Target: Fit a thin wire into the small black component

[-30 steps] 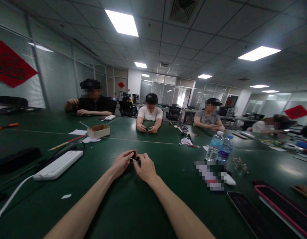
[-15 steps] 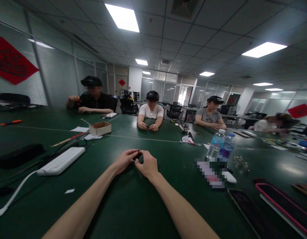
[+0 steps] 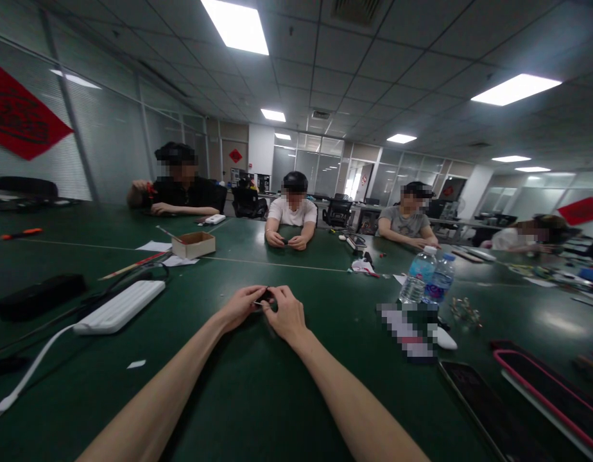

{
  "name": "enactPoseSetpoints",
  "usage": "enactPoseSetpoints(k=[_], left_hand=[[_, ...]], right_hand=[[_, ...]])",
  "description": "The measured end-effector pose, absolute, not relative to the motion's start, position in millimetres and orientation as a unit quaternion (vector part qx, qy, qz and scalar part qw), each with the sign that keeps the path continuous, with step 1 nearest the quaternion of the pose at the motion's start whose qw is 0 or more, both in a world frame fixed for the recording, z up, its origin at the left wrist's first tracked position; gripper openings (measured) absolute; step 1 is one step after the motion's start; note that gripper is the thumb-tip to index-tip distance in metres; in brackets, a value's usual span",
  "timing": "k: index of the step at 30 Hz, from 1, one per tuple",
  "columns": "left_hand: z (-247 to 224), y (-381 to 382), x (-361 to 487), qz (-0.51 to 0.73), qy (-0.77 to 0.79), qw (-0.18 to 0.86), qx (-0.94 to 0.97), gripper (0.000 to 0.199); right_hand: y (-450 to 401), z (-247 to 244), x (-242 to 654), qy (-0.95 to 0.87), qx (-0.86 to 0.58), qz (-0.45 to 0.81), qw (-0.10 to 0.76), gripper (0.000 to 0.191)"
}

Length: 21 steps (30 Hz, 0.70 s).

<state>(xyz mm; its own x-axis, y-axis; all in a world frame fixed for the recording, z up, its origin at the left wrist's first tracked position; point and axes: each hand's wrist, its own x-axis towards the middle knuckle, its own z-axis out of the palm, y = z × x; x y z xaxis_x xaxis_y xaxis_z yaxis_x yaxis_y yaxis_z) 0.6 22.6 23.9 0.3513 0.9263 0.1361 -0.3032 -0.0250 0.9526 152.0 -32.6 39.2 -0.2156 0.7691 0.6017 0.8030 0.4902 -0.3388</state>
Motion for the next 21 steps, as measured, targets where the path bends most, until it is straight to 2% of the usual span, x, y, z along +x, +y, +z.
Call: enactPoseSetpoints(k=[8, 21], left_hand=[[20.0, 26.7, 1.4, 0.483, 0.297, 0.634, 0.526, 0.030], [20.2, 25.3, 0.6, 0.484, 0.304, 0.627, 0.530, 0.031]], right_hand=[[-29.6, 37.4, 151.5, -0.769, -0.525, -0.025, 0.364, 0.034], [-26.1, 33.9, 154.2, -0.763, -0.508, -0.015, 0.400, 0.032]])
